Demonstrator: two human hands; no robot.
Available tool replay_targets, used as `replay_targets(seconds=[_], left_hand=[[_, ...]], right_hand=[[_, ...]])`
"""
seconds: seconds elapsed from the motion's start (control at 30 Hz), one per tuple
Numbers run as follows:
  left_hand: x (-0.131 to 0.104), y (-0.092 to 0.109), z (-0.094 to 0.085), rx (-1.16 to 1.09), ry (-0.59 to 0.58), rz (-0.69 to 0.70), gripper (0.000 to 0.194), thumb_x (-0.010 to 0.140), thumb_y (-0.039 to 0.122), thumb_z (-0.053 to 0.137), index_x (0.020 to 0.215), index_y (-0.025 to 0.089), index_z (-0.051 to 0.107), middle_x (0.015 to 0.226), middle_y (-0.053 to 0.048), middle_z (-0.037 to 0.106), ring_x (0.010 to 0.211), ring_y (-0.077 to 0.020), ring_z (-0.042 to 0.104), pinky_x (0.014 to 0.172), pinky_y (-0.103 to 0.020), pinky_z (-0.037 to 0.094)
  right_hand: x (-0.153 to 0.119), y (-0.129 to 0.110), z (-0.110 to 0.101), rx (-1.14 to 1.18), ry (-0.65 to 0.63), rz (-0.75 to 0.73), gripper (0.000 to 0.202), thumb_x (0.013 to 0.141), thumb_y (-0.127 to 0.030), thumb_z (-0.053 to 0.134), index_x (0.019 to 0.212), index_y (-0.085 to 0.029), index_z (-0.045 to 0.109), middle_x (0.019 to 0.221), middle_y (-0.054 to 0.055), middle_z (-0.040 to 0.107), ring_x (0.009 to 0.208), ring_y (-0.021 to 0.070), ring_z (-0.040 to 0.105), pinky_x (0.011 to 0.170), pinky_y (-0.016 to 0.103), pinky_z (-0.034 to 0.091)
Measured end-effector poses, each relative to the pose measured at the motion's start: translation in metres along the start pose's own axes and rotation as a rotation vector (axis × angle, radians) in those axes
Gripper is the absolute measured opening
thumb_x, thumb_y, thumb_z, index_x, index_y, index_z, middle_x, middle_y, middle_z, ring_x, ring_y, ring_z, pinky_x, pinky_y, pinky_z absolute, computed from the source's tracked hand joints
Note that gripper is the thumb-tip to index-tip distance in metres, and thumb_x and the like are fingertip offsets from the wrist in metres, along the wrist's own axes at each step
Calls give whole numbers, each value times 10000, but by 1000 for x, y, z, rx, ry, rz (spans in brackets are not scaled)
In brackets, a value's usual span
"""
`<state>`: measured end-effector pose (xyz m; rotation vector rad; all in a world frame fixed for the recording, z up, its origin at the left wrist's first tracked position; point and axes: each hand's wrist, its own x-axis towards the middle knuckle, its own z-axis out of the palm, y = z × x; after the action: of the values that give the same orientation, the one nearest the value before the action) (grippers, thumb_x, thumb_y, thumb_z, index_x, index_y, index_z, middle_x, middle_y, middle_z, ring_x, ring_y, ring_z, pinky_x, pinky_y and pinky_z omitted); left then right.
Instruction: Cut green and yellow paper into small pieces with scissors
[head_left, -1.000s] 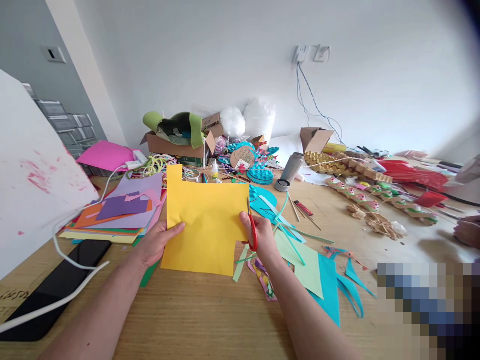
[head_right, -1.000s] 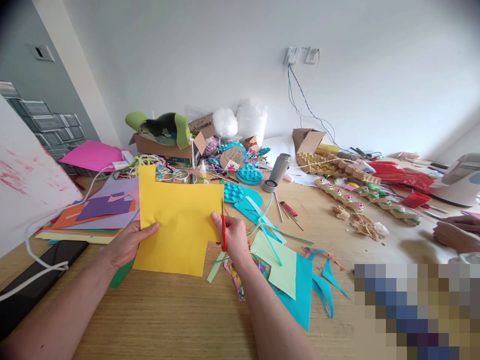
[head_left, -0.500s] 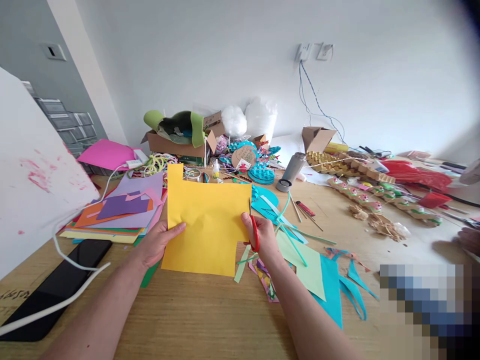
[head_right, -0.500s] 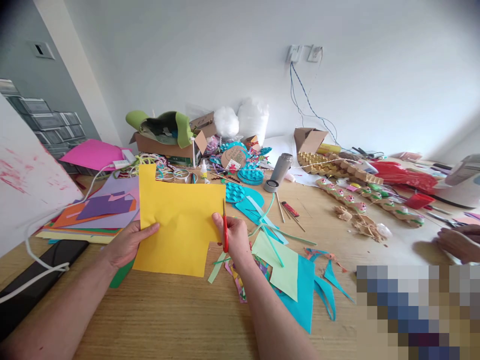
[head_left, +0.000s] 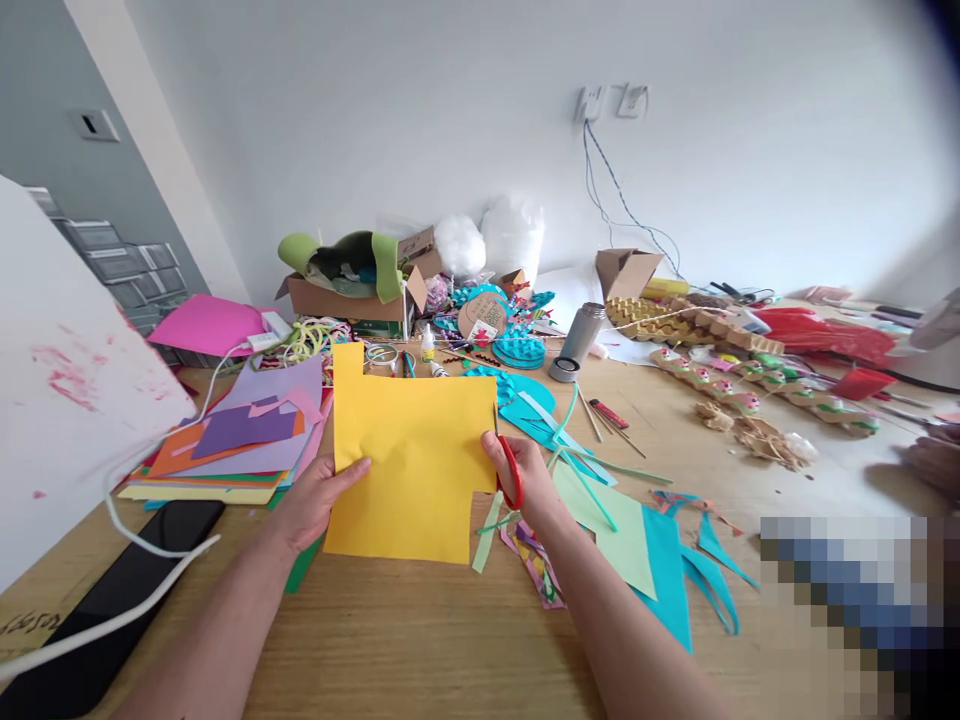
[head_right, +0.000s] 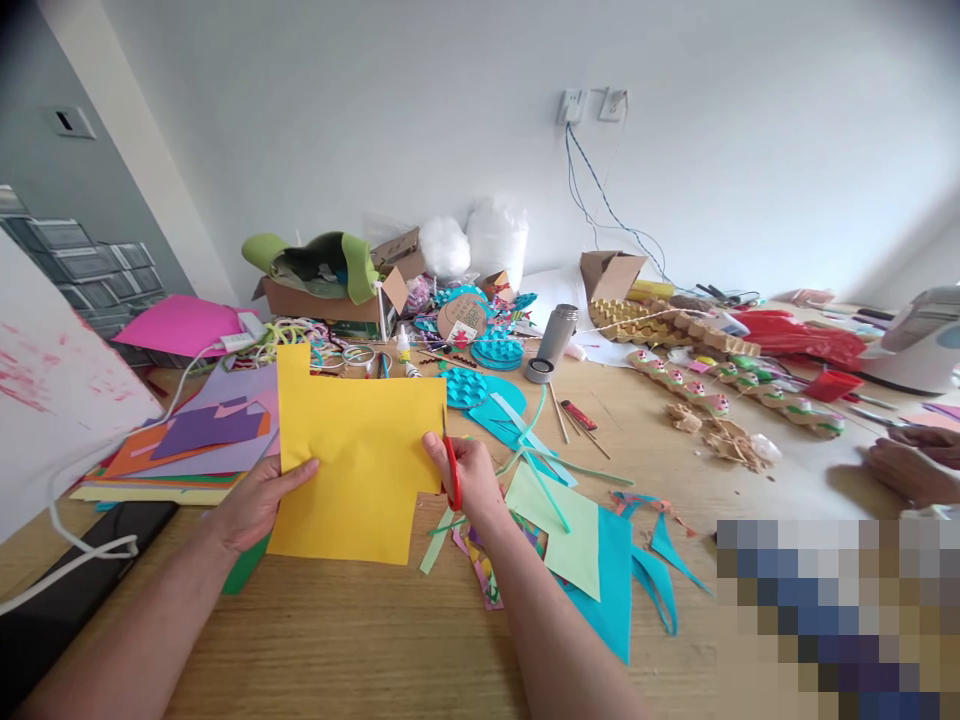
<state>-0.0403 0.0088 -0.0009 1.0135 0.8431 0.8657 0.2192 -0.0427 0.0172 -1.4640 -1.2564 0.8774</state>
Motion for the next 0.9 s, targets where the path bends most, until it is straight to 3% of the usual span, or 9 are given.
replay_targets(seconds=[0.27, 0.63, 0.9], left_hand=[[0, 1, 6, 26, 29, -24, 545, 684, 360, 783, 1173, 153, 661, 1129, -134, 714, 1145, -332, 611, 996, -453, 461], [0, 1, 9, -16, 53, -97, 568, 663, 346, 798, 1175, 144, 654, 1129, -132, 715, 1110, -341, 630, 972, -465, 481], [1, 0, 7, -30, 23, -96, 461, 700, 334, 772, 1114, 151, 683, 1125, -119, 719, 1148, -332, 608, 984, -449, 474]], right_hand=[[4, 5, -1, -15, 32, -12, 542, 753, -630, 589, 524, -208, 337, 454, -66, 277, 408, 62, 242, 395, 214, 137], [7, 12, 1, -9, 53, -12, 540, 763, -621, 577, 529, -201, 332, 500, -59, 257, 450, 64, 235, 418, 217, 129], [6, 8, 2, -4, 61, 7, 546, 737, -636, 590, 510, -203, 347, 464, -57, 272, 440, 69, 231, 407, 221, 124]])
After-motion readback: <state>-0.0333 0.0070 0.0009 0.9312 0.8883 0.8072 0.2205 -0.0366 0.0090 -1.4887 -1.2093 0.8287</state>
